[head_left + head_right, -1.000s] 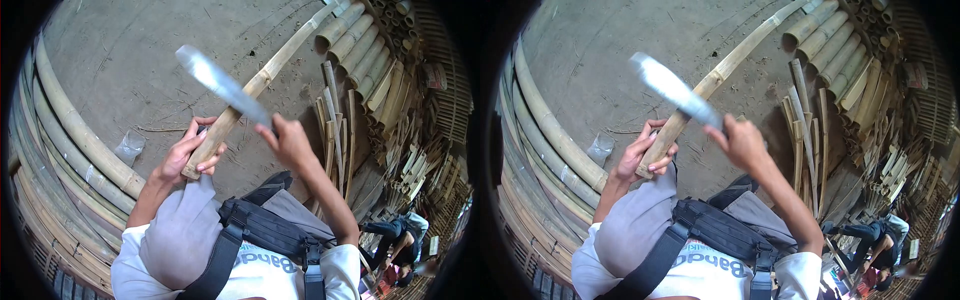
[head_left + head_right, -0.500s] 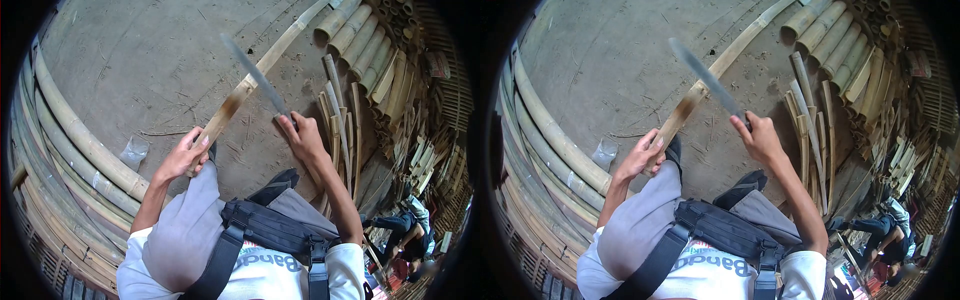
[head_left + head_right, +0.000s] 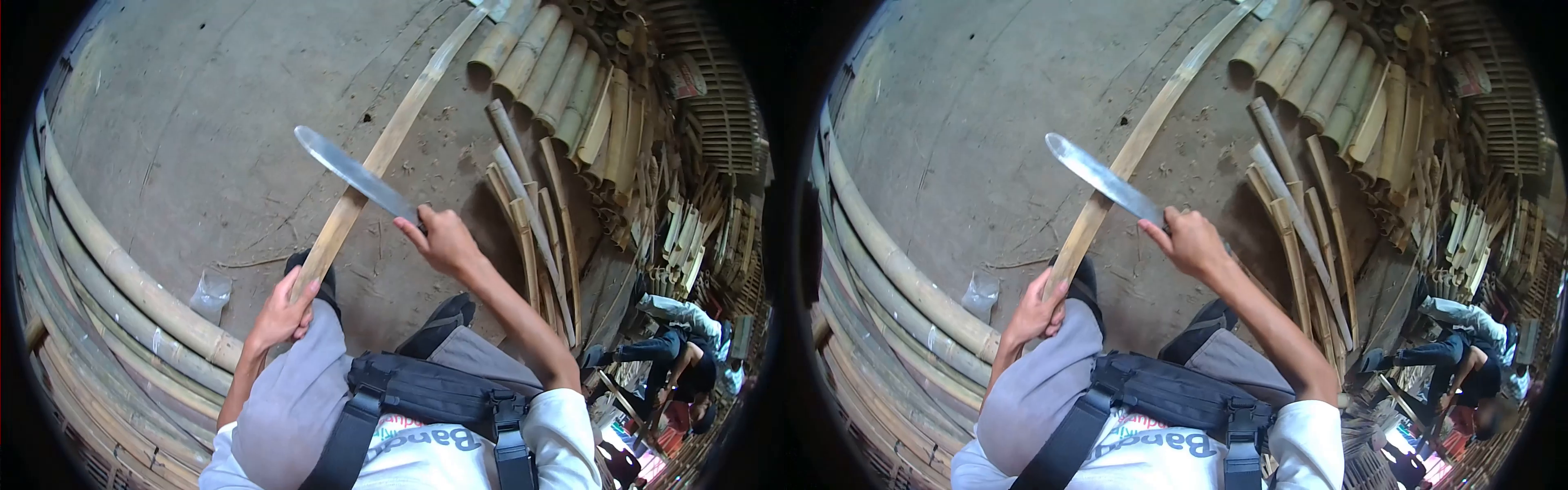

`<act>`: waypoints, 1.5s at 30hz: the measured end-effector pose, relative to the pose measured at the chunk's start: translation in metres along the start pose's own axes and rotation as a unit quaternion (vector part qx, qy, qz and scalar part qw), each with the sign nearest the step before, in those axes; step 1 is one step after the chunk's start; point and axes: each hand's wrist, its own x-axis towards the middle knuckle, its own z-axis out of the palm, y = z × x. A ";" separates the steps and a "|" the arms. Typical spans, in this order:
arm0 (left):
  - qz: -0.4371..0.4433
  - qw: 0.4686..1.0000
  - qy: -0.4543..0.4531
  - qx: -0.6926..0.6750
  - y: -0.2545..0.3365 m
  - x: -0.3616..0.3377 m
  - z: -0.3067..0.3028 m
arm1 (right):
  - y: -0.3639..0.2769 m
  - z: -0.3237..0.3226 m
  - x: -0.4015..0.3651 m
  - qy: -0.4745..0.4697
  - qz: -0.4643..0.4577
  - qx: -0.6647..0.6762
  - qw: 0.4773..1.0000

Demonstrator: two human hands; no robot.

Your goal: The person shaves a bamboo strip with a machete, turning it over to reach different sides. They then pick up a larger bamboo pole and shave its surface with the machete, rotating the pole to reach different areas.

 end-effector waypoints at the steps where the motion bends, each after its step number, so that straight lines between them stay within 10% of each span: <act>1: -0.008 1.000 0.002 -0.009 -0.003 -0.004 0.000 | -0.004 -0.004 0.001 -0.008 0.000 -0.012 1.000; 12: -0.019 0.999 0.049 0.007 -0.022 -0.007 -0.007 | -0.001 -0.008 -0.003 -0.066 -0.092 -0.034 0.993; 18: -0.037 0.999 0.016 -0.029 -0.025 -0.013 -0.012 | 0.010 -0.026 0.025 -0.019 0.090 0.075 0.993; 22: -0.030 0.997 0.048 0.052 -0.045 -0.024 -0.035 | 0.026 -0.014 0.023 -0.068 -0.096 -0.093 0.989; 26: 0.012 0.980 0.104 0.166 -0.058 -0.057 -0.049 | 0.081 -0.027 0.082 0.082 0.076 0.056 0.992; 32: 0.061 0.969 0.146 0.187 -0.111 -0.105 -0.083 | 0.060 -0.024 0.060 -0.064 0.006 0.013 0.998; 45: -0.056 0.941 0.243 0.230 -0.179 -0.165 -0.117 | 0.099 -0.023 0.097 0.092 0.107 0.081 0.987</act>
